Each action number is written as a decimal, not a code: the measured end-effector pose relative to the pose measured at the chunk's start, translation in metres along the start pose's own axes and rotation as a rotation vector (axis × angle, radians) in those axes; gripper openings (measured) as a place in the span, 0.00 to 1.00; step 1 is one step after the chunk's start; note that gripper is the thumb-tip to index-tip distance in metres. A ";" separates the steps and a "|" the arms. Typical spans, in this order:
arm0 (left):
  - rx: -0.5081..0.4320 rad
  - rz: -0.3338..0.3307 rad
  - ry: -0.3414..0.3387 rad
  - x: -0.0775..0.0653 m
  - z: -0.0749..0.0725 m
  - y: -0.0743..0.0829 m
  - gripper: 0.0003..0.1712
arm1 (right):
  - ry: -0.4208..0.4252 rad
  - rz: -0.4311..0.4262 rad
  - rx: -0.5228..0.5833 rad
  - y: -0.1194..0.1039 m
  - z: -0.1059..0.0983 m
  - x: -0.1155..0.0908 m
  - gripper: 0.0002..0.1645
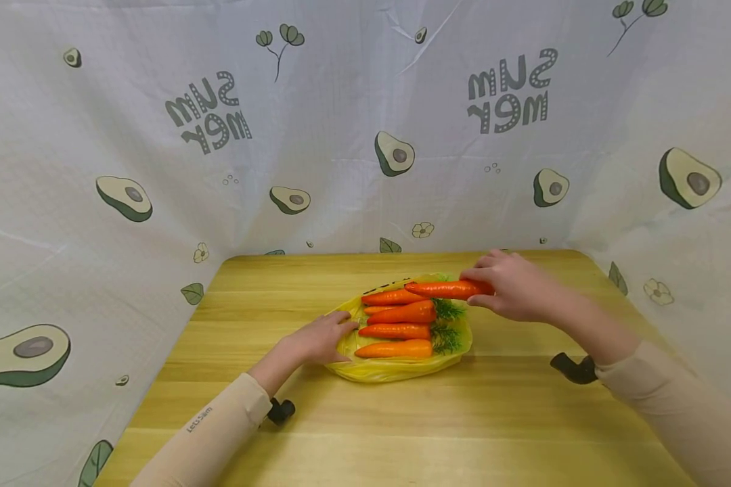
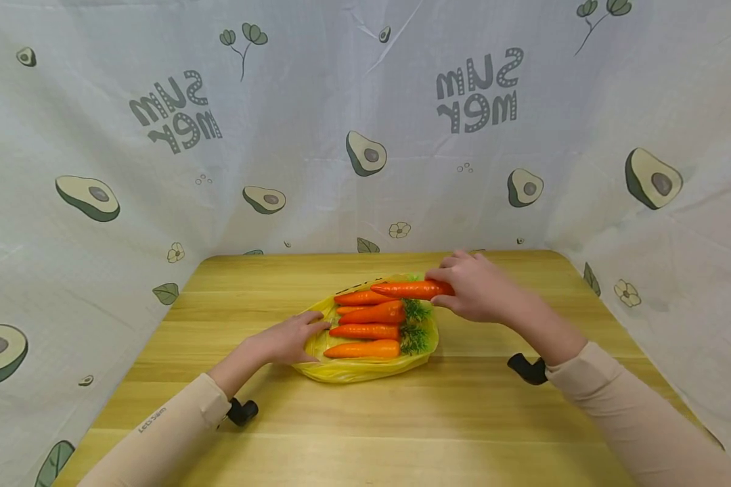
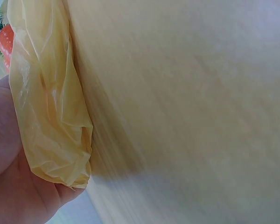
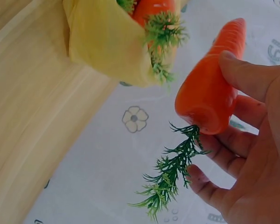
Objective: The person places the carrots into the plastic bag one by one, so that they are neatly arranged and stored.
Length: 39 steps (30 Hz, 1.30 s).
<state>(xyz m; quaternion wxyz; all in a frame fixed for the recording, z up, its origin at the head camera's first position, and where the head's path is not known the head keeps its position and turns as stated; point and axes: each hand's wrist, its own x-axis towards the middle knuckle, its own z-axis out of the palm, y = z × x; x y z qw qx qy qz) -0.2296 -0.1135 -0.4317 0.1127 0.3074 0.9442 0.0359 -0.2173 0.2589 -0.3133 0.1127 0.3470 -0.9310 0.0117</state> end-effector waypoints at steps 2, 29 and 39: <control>0.002 -0.002 -0.002 0.000 0.000 0.000 0.45 | -0.001 -0.007 0.005 -0.005 0.001 0.000 0.21; 0.003 0.008 0.002 -0.001 0.002 0.001 0.45 | -0.069 -0.090 -0.026 -0.056 0.030 0.019 0.26; 0.001 0.011 0.006 -0.001 0.000 0.001 0.45 | -0.091 -0.104 -0.128 -0.070 0.044 0.028 0.22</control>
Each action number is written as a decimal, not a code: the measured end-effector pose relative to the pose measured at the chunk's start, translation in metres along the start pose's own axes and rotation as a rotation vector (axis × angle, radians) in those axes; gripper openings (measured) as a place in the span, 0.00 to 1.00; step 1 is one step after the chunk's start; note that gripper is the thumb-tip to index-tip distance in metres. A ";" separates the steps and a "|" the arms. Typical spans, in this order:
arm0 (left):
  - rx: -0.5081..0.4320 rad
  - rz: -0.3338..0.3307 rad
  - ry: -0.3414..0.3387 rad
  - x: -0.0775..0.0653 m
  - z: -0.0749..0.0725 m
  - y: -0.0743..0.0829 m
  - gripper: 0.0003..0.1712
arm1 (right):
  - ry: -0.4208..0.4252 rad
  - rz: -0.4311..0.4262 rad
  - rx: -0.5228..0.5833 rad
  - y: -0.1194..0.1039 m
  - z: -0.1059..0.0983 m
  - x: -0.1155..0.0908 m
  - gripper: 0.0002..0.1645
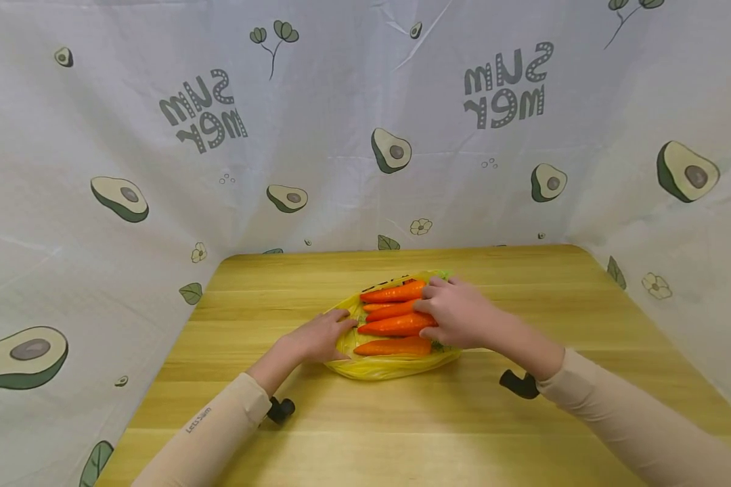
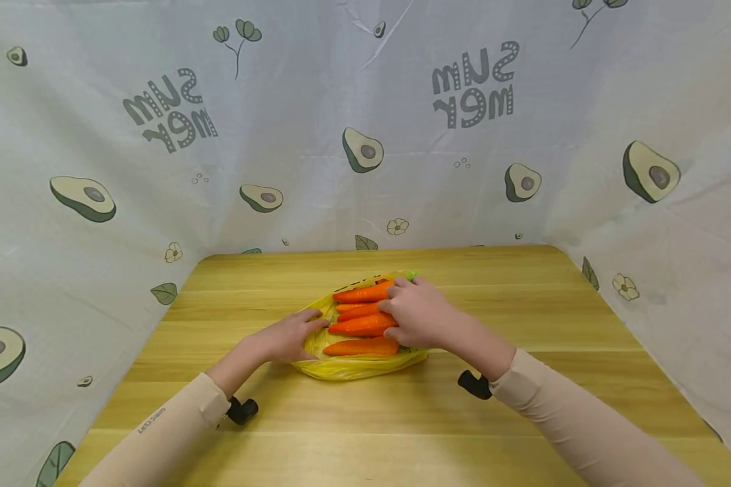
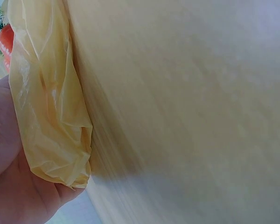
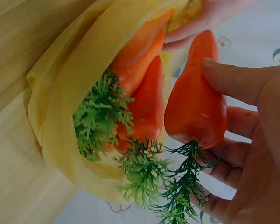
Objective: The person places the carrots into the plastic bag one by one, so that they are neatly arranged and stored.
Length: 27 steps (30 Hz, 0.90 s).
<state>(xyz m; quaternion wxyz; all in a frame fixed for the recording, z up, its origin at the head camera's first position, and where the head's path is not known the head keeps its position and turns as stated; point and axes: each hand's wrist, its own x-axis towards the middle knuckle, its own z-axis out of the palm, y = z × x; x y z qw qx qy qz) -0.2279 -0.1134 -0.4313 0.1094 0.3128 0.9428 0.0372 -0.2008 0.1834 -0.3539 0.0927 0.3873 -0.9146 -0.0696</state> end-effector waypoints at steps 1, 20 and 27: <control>0.002 -0.001 -0.001 0.000 0.000 0.000 0.45 | 0.001 -0.001 -0.011 -0.001 0.002 0.001 0.22; 0.004 0.003 0.014 0.001 0.000 -0.001 0.45 | 0.063 -0.022 -0.051 -0.014 0.031 0.012 0.18; 0.000 -0.004 0.000 0.002 0.001 -0.001 0.45 | 0.076 -0.018 -0.036 -0.016 0.033 0.011 0.21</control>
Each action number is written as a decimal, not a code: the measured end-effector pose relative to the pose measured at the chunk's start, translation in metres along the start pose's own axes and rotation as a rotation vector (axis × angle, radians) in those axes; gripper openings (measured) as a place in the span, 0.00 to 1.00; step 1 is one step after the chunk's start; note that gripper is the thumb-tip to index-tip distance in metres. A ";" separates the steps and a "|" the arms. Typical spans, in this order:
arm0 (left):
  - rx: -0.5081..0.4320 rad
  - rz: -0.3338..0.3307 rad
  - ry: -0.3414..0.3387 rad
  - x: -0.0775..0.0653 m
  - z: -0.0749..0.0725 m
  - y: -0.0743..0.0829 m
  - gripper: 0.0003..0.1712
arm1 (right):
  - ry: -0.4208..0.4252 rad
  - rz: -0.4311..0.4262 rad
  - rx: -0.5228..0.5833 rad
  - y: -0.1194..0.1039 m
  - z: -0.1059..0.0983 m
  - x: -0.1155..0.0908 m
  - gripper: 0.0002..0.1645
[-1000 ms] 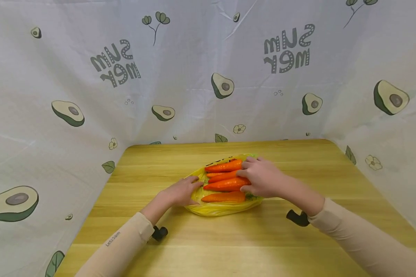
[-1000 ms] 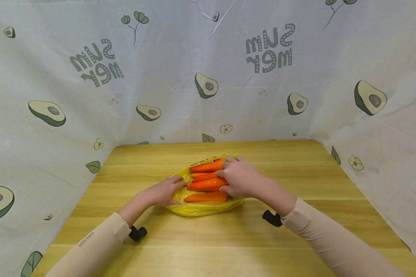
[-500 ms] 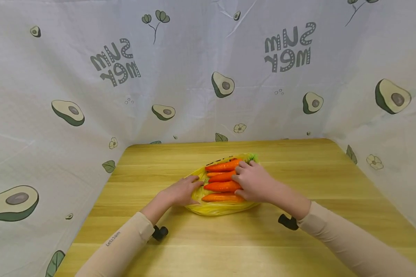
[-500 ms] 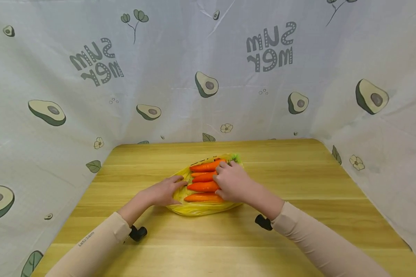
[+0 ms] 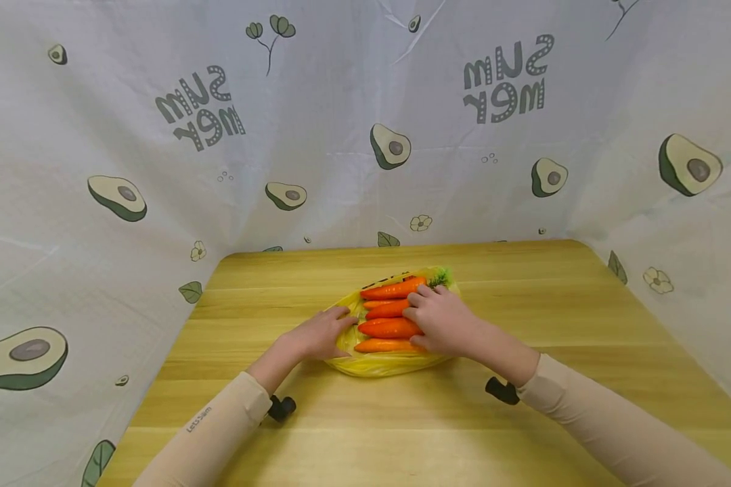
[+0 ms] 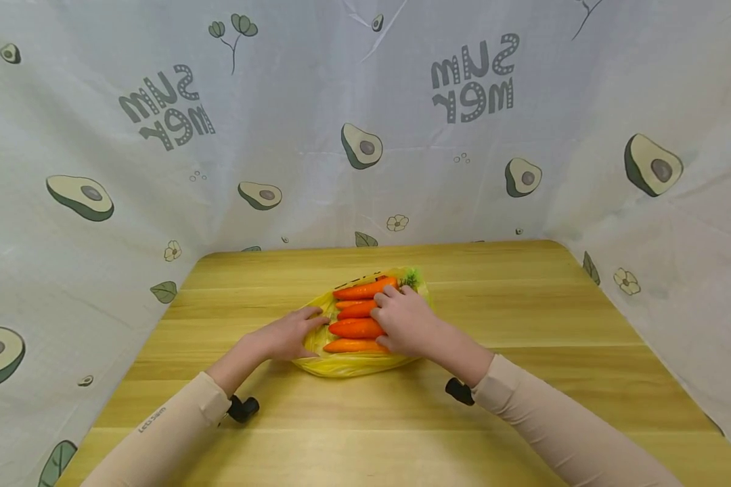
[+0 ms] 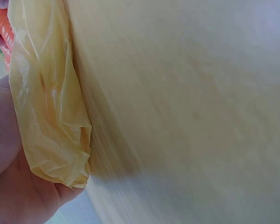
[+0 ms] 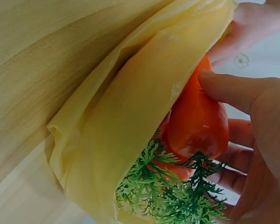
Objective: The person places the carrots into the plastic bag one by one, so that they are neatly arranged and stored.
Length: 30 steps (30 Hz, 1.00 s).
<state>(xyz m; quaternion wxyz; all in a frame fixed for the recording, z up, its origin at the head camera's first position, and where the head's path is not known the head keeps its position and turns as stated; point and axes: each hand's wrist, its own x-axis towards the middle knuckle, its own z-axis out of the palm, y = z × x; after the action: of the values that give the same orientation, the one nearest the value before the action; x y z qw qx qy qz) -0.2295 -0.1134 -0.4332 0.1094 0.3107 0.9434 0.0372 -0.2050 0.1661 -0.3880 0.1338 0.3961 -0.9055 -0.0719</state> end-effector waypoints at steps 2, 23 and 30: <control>0.000 -0.003 -0.003 0.001 0.001 -0.001 0.46 | 0.012 -0.009 0.000 0.000 0.001 -0.001 0.22; -0.124 -0.029 -0.028 -0.005 -0.007 -0.005 0.48 | 0.189 0.146 0.249 0.026 -0.013 -0.028 0.20; -0.286 -0.068 0.034 -0.018 -0.013 -0.007 0.46 | 0.208 0.238 0.334 0.049 -0.013 -0.049 0.17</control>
<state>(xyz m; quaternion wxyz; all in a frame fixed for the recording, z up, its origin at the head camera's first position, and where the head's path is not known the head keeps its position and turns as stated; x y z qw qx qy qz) -0.2226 -0.1301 -0.4177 0.1380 0.2591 0.9402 0.1727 -0.2033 0.2348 -0.3734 0.1664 0.3085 -0.9266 0.1363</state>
